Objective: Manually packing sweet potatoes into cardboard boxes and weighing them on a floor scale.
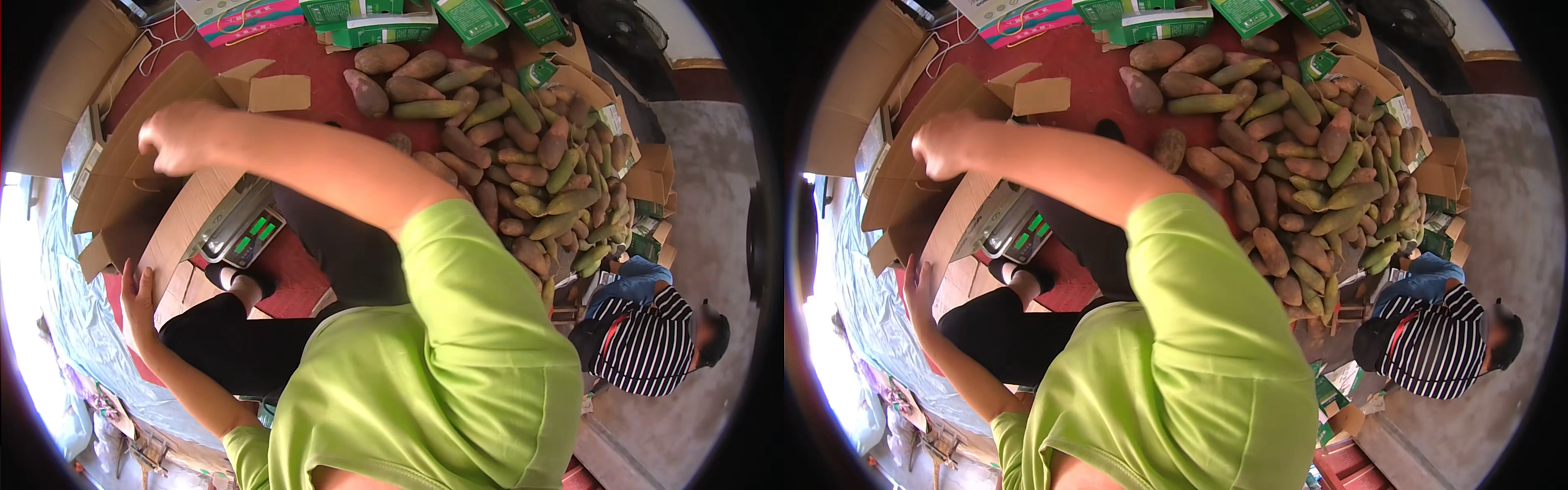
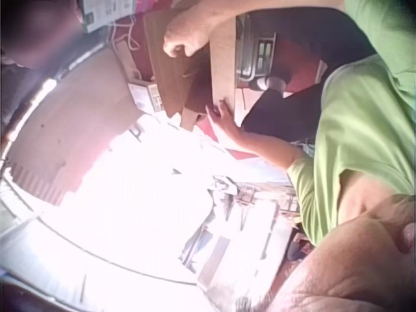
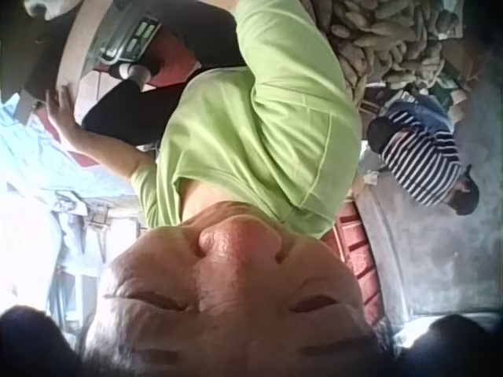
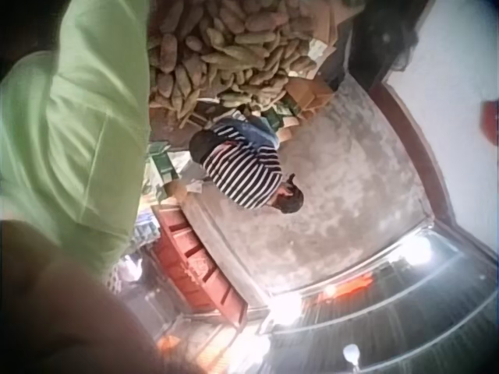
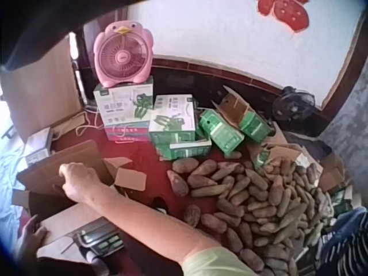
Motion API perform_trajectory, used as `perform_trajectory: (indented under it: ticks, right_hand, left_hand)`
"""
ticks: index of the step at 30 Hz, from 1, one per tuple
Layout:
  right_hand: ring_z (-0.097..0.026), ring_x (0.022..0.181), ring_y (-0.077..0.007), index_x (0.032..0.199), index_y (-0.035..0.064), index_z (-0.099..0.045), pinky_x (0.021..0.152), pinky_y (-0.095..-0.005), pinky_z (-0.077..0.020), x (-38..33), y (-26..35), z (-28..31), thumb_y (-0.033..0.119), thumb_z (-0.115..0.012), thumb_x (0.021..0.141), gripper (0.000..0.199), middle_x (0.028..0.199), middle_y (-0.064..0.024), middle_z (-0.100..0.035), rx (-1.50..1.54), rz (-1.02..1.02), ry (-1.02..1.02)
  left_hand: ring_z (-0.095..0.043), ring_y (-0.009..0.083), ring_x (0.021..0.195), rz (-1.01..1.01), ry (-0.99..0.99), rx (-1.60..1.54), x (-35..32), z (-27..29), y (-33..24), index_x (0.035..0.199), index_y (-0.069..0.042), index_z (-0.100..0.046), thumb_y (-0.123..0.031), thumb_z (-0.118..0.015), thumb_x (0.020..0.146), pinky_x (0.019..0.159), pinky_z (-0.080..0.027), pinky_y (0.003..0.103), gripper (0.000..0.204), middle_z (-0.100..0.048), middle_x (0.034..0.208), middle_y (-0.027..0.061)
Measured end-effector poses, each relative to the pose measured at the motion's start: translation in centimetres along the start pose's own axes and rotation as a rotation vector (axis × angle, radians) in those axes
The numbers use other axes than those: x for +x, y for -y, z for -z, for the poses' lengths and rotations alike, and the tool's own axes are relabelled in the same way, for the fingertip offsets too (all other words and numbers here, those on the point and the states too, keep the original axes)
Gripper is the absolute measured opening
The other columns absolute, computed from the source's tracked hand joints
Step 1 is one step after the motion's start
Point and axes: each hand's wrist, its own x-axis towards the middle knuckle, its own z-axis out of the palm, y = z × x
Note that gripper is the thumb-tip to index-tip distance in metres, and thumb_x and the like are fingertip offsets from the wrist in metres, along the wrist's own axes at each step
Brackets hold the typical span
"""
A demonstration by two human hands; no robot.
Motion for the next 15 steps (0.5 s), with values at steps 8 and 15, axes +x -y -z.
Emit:
perform_trajectory:
  ticks: [8, 15]
  right_hand:
    - [-0.061, 0.100, -0.0204, 0.111, 0.0028, -0.060, 0.085, -0.0320, -0.0478, -17.4, -18.6, 8.1, 0.020, -0.066, 0.080, 0.036, 0.108, -0.0124, -0.064, 0.089, -0.545, -0.425]
    - [-0.049, 0.113, -0.0360, 0.117, 0.0133, -0.057, 0.095, -0.0413, -0.0404, -41.6, -32.8, 5.7, 0.027, -0.058, 0.078, 0.042, 0.120, -0.0203, -0.053, -0.365, -1.362, -0.291]
  left_hand:
    - [-0.042, 0.0259, 0.123, -0.020, -0.051, 0.013, -0.1, 0.1, 0.0, 0.133, -0.002, -0.043, -0.032, -0.065, 0.084, 0.104, -0.029, 0.032, 0.062, -0.046, 0.131, 0.0212]
    - [-0.044, 0.0223, 0.121, -0.013, -0.046, -0.016, 0.7, -1.4, -0.6, 0.132, -0.002, -0.045, -0.028, -0.061, 0.087, 0.103, -0.030, 0.031, 0.055, -0.047, 0.132, 0.0173]
